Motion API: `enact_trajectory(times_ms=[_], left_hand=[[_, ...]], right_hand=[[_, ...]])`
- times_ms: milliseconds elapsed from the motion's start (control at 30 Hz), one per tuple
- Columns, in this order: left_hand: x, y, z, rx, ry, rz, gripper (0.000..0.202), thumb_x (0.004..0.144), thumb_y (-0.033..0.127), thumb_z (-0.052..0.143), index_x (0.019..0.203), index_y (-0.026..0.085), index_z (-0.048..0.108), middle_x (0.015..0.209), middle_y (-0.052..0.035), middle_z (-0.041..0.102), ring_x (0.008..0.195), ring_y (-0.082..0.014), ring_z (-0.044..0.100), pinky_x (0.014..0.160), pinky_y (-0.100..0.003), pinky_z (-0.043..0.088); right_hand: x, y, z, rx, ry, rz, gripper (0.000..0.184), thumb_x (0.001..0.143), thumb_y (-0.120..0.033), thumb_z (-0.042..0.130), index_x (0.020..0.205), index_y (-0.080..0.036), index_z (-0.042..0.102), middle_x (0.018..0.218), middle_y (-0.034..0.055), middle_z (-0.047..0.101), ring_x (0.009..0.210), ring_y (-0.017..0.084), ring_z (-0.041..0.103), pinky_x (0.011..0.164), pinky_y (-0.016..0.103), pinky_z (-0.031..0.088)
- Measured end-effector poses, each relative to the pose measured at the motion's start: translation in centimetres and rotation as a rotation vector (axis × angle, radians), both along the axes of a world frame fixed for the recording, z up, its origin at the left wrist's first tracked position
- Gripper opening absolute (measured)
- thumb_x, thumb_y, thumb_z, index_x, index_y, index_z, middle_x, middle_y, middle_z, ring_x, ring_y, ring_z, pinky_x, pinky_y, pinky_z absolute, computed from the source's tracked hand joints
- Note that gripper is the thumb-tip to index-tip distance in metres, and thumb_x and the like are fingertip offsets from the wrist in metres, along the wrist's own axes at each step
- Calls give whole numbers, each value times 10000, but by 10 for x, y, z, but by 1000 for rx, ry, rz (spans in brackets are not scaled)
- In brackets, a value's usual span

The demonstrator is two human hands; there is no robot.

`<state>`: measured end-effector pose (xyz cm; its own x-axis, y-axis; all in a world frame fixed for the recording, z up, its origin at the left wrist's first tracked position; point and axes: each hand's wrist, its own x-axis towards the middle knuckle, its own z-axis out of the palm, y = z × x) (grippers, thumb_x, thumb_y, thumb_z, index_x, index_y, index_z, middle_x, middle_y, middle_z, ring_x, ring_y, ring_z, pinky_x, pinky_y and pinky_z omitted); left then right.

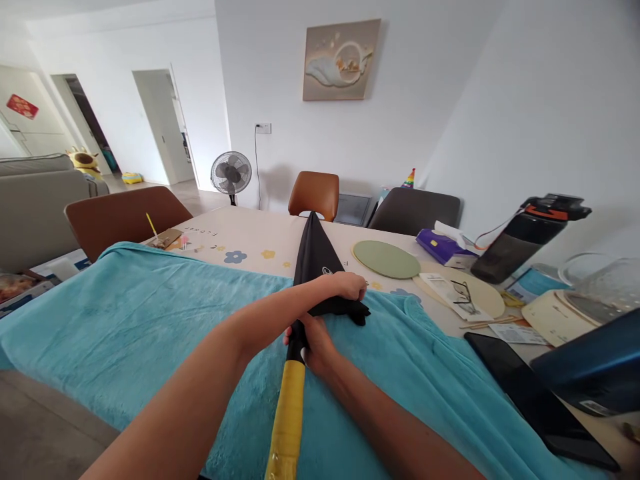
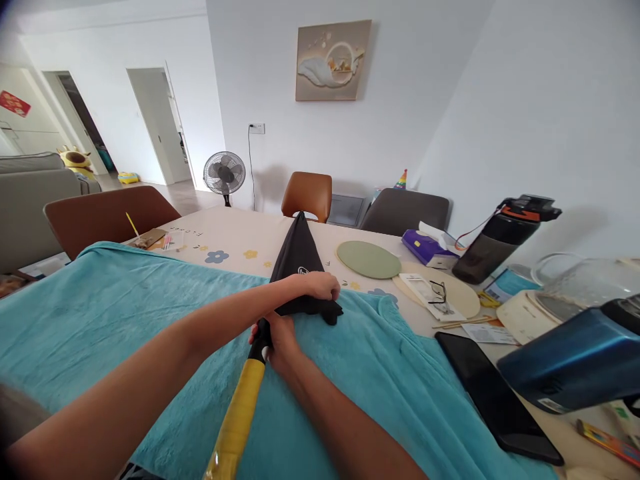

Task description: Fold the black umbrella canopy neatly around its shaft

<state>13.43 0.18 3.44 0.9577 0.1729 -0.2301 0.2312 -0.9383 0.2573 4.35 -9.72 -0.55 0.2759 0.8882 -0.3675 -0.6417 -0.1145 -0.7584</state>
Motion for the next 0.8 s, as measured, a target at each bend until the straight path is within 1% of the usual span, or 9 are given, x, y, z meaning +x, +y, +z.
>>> enact_trajectory(times_ms=[167,233,300,400,500,567,667,733,800], left_hand=[[1,0,-4,82,-7,-52,364,673,140,507,1015,213,607,1062,-58,612,905,-202,557,685,-262,435],[4,-1,-8,109,19,-53,325,678,137,506,973,206,625,1044,-67,619,898,-203,559,694,-260,432],[5,0,-12,122,-13,-33,308,688,135,494,958,196,629,1040,-76,619,913,-209,555,704,-263,430],[3,4,-11,129,-203,-2,355,717,120,428,1014,196,608,1073,-78,599,962,-209,534,726,-269,424],[-10,12,3,77,-450,24,300,713,146,411,909,193,632,985,-58,615,919,-193,540,731,-263,423],[-24,17,19,-25,-604,101,246,693,165,422,832,181,625,877,-41,623,824,-171,554,710,-255,428],[-57,27,40,-337,-778,252,223,701,163,379,827,168,563,774,-16,610,589,-107,533,557,-222,425],[-83,37,46,-587,-872,345,205,709,150,348,834,168,509,737,-4,599,456,-71,483,430,-188,370],[-110,51,42,-744,-996,500,141,711,154,360,789,166,477,634,12,556,386,-60,445,370,-172,326]], right_hand=[[1,0,-1,-4,9,10,116,618,-199,551,552,-141,476,430,-22,467,378,86,452,359,199,377],[2,1,-3,0,-1,18,114,628,-200,543,558,-143,474,424,-22,469,370,86,452,359,197,374],[2,2,-5,10,-4,23,108,635,-193,536,562,-144,473,421,-24,466,364,85,447,359,198,377],[2,2,-5,23,21,21,99,640,-186,555,586,-141,486,452,-25,476,385,85,455,362,200,390],[1,2,-3,-18,40,19,121,657,-202,581,601,-135,497,497,-13,497,404,87,462,362,210,403],[1,2,-2,-61,34,19,151,669,-215,593,590,-132,494,508,-7,500,403,86,457,359,218,409],[1,2,-2,-71,41,0,166,670,-208,614,591,-133,489,525,-7,504,401,82,451,348,219,407],[2,3,-3,-64,56,-1,169,666,-206,630,602,-133,492,532,-7,510,404,81,453,347,218,408],[3,3,-5,-63,72,17,179,666,-219,642,609,-132,497,518,-8,506,408,82,456,352,216,412]])
